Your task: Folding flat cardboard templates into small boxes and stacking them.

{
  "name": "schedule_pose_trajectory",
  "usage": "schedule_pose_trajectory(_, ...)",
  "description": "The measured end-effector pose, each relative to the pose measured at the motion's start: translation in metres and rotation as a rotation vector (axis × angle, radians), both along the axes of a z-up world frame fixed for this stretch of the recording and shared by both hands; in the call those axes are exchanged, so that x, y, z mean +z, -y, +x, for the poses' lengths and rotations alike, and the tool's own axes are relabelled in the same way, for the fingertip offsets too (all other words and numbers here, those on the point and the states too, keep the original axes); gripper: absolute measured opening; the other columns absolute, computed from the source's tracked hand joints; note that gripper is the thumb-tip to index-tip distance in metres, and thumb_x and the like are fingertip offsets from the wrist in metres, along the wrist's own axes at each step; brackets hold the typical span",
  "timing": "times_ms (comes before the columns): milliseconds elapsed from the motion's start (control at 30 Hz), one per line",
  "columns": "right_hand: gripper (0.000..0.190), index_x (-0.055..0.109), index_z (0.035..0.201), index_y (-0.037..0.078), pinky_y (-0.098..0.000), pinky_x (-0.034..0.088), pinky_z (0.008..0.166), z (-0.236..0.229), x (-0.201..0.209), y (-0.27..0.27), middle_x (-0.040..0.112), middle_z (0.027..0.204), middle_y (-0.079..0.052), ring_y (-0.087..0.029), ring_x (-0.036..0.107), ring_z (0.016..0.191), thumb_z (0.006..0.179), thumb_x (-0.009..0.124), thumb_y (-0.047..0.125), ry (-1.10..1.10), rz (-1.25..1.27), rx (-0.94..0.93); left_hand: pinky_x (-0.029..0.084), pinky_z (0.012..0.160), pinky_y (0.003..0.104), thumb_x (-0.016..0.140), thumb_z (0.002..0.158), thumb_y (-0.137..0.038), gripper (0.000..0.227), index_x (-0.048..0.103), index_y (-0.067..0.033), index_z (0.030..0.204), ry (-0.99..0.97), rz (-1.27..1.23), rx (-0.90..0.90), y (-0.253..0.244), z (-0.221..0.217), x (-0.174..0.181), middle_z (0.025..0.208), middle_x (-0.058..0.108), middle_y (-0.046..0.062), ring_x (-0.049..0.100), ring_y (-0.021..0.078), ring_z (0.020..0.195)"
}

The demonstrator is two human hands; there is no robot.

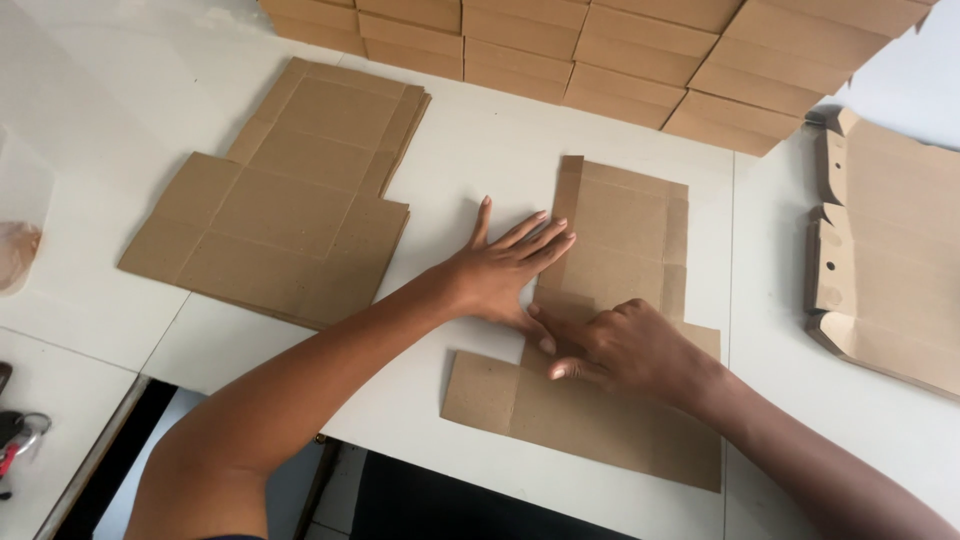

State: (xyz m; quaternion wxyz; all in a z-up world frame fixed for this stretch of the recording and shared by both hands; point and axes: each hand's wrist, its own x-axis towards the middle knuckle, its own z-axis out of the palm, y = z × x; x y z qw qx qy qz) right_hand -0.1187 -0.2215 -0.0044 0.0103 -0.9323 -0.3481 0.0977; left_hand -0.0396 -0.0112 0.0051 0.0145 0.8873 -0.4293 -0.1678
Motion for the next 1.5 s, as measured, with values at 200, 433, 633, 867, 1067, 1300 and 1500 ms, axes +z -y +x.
schedule_pose_trajectory(200, 0.058, 0.075, 0.103, 0.018, -0.0267, 0.053, 0.045, -0.011, 0.013, -0.005, 0.057, 0.040, -0.002, -0.015, 0.053, 0.028, 0.099, 0.043, 0.065, -0.116, 0.121, 0.061, -0.011, 0.115, 0.081, 0.049, 0.059, -0.098, 0.145, -0.009, -0.0159, 0.164, -0.051, 0.066, -0.051, -0.001, 0.000, 0.000, 0.173, -0.010, 0.007, -0.010, 0.0284, 0.159)
schedule_pose_trajectory(433, 0.057, 0.070, 0.071, 0.018, -0.0234, 0.047, 0.040, -0.008, 0.028, -0.004, 0.050, 0.037, 0.003, -0.011, 0.047, 0.026, 0.101, 0.048, 0.062, -0.139, 0.164, 0.156, -0.016, 0.111, 0.081, 0.034, 0.075, -0.093, 0.122, -0.008, -0.0202, 0.164, -0.142, -0.006, -0.081, -0.004, 0.024, -0.018, 0.173, -0.010, 0.007, -0.011, 0.0294, 0.159)
schedule_pose_trajectory(633, 0.063, 0.071, 0.122, 0.016, -0.0309, 0.054, 0.048, 0.005, 0.009, 0.007, 0.060, 0.046, -0.012, -0.021, 0.056, 0.031, 0.100, 0.034, 0.062, 0.009, 0.120, 0.081, -0.013, 0.114, 0.078, 0.030, 0.107, -0.055, 0.067, 0.011, -0.0258, 0.164, -0.176, -0.073, -0.011, -0.003, 0.024, -0.025, 0.173, 0.000, 0.003, -0.004, 0.0260, 0.159)
schedule_pose_trajectory(867, 0.069, 0.063, 0.127, 0.015, -0.0356, 0.059, 0.057, -0.023, 0.014, -0.005, 0.065, 0.057, -0.007, -0.021, 0.068, 0.044, 0.102, 0.030, 0.070, -0.155, -0.002, 0.209, -0.009, 0.117, 0.078, 0.026, 0.107, -0.057, 0.060, 0.017, -0.0298, 0.159, -0.112, -0.060, 0.027, 0.001, 0.021, -0.027, 0.172, 0.003, 0.000, -0.001, 0.0235, 0.159)
schedule_pose_trajectory(1067, 0.053, 0.071, 0.120, 0.013, -0.0370, 0.047, 0.047, -0.027, 0.022, -0.008, 0.074, 0.071, -0.009, -0.028, 0.064, 0.049, 0.099, 0.046, 0.055, -0.222, 0.420, 0.324, -0.009, 0.117, 0.074, 0.034, 0.090, -0.075, 0.087, 0.018, -0.0260, 0.160, -0.095, -0.141, 0.057, 0.000, 0.010, -0.017, 0.171, 0.009, 0.000, 0.003, 0.0204, 0.158)
schedule_pose_trajectory(1300, 0.025, 0.081, 0.097, 0.009, -0.0422, 0.055, 0.082, -0.018, 0.001, -0.007, 0.074, 0.081, -0.011, -0.032, 0.070, 0.092, 0.092, 0.076, 0.033, 0.222, 0.602, 0.343, 0.002, 0.119, 0.076, 0.031, 0.097, -0.076, 0.087, 0.015, -0.0218, 0.163, 0.011, -0.144, 0.056, 0.002, 0.014, -0.024, 0.168, 0.020, 0.007, 0.015, 0.0248, 0.157)
schedule_pose_trajectory(1500, 0.032, 0.075, 0.119, 0.006, -0.0565, 0.045, 0.105, -0.016, 0.006, -0.012, 0.070, 0.127, -0.022, -0.043, 0.056, 0.133, 0.095, 0.069, 0.026, 0.130, 0.553, 0.238, 0.013, 0.120, 0.072, 0.030, 0.105, -0.061, 0.065, 0.037, -0.0235, 0.158, 0.073, -0.218, 0.070, -0.003, 0.028, -0.026, 0.165, 0.029, 0.005, 0.021, 0.0293, 0.155)
